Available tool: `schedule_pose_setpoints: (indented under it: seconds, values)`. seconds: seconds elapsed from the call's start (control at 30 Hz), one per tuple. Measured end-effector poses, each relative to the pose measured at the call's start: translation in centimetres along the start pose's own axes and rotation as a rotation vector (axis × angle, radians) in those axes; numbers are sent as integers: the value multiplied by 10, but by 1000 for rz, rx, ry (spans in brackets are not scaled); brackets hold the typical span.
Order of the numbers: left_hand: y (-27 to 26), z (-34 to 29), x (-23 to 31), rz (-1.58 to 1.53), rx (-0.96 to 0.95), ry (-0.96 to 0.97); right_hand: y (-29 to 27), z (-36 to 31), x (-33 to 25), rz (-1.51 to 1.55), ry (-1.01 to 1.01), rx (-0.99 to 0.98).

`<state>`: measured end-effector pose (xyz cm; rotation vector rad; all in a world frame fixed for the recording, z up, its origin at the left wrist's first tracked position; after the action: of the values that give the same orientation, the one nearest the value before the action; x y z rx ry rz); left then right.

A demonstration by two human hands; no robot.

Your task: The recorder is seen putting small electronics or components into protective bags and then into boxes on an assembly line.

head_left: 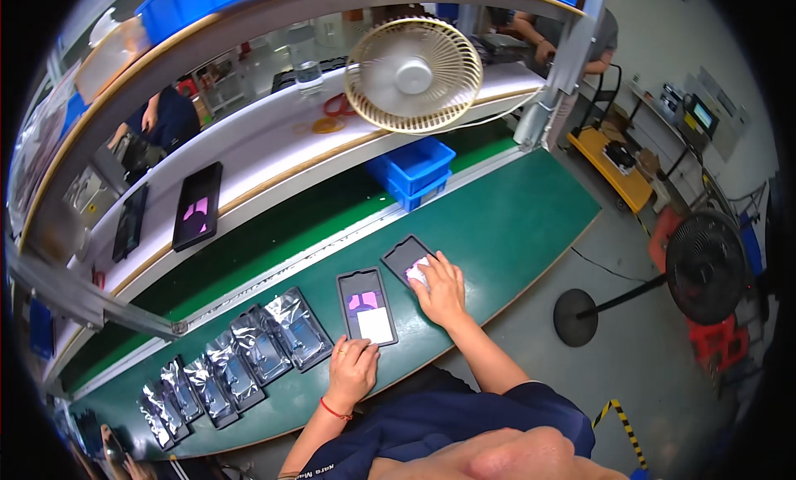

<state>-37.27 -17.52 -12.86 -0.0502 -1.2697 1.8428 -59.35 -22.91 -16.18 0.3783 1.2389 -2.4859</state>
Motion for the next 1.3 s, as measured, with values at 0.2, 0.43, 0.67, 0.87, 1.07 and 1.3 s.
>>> schedule_pose_setpoints:
  seconds: [0.2,0.43,0.67,0.87,1.07,1.3]
  values:
    - [-1,-3,-2,14,5,-7,0,-1,-3,11,17,-16]
    - [1,-6,-2,18,-16,3,5,-2,-2,15,22,-36]
    - [1,-5,-2,6,2,1,3,-2,-1,-3,36,-56]
    - [-2,-3,-1,-4,10,-5,4,-1,-2,-4,-14,-2]
    - [-3,-10,-9,-41,54,18,17,-4,1,-63,-26,-59]
    - [-4,-19,-15,-42,67,-1,15,-5,0,-45,-8,-95]
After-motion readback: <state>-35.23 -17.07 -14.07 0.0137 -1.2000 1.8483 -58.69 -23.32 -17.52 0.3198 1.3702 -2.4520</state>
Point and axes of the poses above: each hand's wrist, its own z-axis towards the middle knuckle, its own y-axis out of the palm, x = y × z, the point moved 9 cm from there along z, towards the middle knuckle, and after that the axes turned 9 degrees about -y, right-handed, at the moved point
